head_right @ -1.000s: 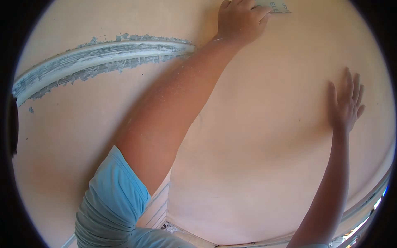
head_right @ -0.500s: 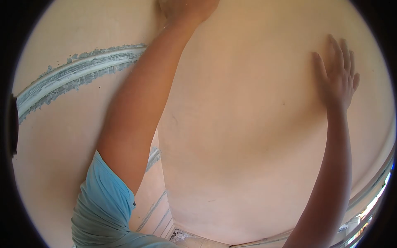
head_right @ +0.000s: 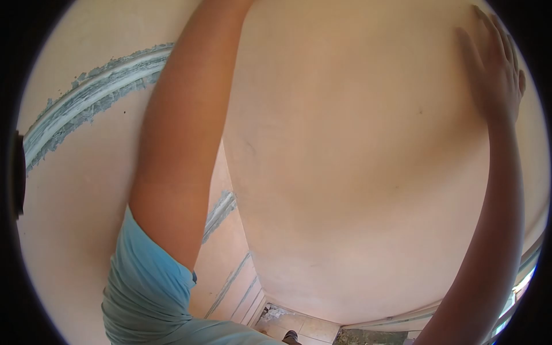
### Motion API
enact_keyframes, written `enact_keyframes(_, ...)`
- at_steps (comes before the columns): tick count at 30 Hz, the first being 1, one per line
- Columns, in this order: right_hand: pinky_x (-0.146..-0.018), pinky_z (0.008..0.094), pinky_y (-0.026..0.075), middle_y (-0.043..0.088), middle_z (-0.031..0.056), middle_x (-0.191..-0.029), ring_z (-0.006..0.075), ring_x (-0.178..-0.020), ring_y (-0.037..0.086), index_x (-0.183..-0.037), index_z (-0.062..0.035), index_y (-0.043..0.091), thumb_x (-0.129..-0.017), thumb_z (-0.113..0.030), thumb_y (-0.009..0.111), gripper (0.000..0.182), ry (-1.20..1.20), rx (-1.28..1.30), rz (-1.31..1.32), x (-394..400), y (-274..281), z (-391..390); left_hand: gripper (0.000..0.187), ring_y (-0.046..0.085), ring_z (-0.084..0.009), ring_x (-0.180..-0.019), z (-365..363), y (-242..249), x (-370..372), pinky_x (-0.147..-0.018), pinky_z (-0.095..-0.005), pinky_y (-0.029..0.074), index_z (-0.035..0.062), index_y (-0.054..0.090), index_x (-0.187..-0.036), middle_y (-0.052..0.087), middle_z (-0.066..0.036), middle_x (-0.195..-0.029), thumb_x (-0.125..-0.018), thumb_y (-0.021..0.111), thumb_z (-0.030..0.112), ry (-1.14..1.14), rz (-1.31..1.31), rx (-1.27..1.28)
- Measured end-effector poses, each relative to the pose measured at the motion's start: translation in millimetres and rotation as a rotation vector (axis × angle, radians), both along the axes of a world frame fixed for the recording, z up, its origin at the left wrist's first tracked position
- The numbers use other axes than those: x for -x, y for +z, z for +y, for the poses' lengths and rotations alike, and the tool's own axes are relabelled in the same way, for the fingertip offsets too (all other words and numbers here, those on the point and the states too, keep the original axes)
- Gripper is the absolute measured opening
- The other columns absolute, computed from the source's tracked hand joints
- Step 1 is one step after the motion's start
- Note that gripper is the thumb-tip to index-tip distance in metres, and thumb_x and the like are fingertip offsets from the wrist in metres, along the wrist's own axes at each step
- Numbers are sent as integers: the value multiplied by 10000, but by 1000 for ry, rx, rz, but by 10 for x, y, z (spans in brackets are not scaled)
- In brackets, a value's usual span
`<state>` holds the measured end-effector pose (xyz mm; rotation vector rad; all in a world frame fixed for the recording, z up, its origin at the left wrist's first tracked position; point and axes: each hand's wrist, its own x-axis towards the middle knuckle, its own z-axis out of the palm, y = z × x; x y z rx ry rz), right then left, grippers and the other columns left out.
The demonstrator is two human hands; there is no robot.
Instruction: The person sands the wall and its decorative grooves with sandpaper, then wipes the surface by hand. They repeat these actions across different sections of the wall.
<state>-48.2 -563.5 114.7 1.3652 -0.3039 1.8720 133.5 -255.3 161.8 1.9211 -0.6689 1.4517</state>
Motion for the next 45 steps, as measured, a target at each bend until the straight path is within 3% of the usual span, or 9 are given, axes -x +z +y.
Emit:
enact_keyframes(3,-1199,494,282,438,3,-1585,230,-1465,398,-1515,-360,454,-978,-630,497,603,60,2,68,36,69,-96,1056,135,-378,-1550,-63,-719,-139,-1263,-508,91,-79,146,-1574,147,-278,-1652,-960,325,761,57,-32,0)
enact_keyframes(5,-1191,439,321,501,11,-1537,234,-1431,449,-1501,-330,483,-984,-624,490,595,-78,-154,25,41,31,1,861,409,-397,-1412,-247,-1511,-273,-1157,-543,289,-15,535,-1416,517,-294,-1431,-855,665,625,-5,-377,225)
enact_keyframes(8,-1191,427,326,541,14,-1500,244,-1414,470,-1486,-318,506,-984,-623,494,588,-245,-77,-60,65,56,-5,1154,361,-453,-1445,-218,-1830,-120,-1196,-596,215,-152,311,-1478,355,-377,-1519,-824,615,750,36,-218,73)
enact_keyframes(18,-1187,515,307,478,18,-1551,238,-1456,410,-1490,-326,496,-962,-674,493,633,-17,-21,13,69,51,29,1063,122,-384,-1550,25,-285,-295,-1269,-481,89,-94,128,-1569,128,-295,-1649,-962,348,749,-50,-94,33)
enact_keyframes(22,-1194,508,295,459,17,-1566,240,-1465,395,-1499,-335,483,-962,-677,490,637,-135,-63,14,81,111,-116,1224,317,-509,-1450,-34,-1539,-504,-1191,-616,191,-146,276,-1502,272,-400,-1554,-783,642,774,13,-272,115)
enact_keyframes(26,-1214,479,223,430,-40,-1583,201,-1490,347,-1531,-369,420,-919,-767,442,730,-41,-6,-17,39,100,-105,1228,225,-477,-1500,-96,-2832,1,-1215,-596,119,-139,287,-1505,243,-384,-1576,-795,562,824,-46,23,-51)
enact_keyframes(32,-1203,536,267,439,-1,-1581,242,-1481,368,-1512,-347,463,-953,-701,472,662,-28,-33,22,49,71,-37,1187,271,-497,-1472,-143,-1879,-233,-1191,-613,201,-133,259,-1505,266,-396,-1556,-798,670,727,-146,-194,107)
enact_keyframes(38,-1201,535,206,375,-58,-1619,191,-1505,317,-1529,-382,419,-914,-780,427,732,-31,-75,-16,21,60,-56,1052,136,-380,-1548,2,-688,-258,-1272,-469,84,-123,118,-1557,140,-308,-1641,-977,373,717,-107,-121,34)
enact_keyframes(45,-1197,529,256,435,-15,-1581,228,-1481,364,-1510,-355,460,-930,-743,458,698,-11,-6,7,50,87,-63,1168,259,-505,-1475,38,-2307,-293,-1187,-620,206,-145,268,-1495,256,-406,-1554,-810,668,712,-48,-98,26)
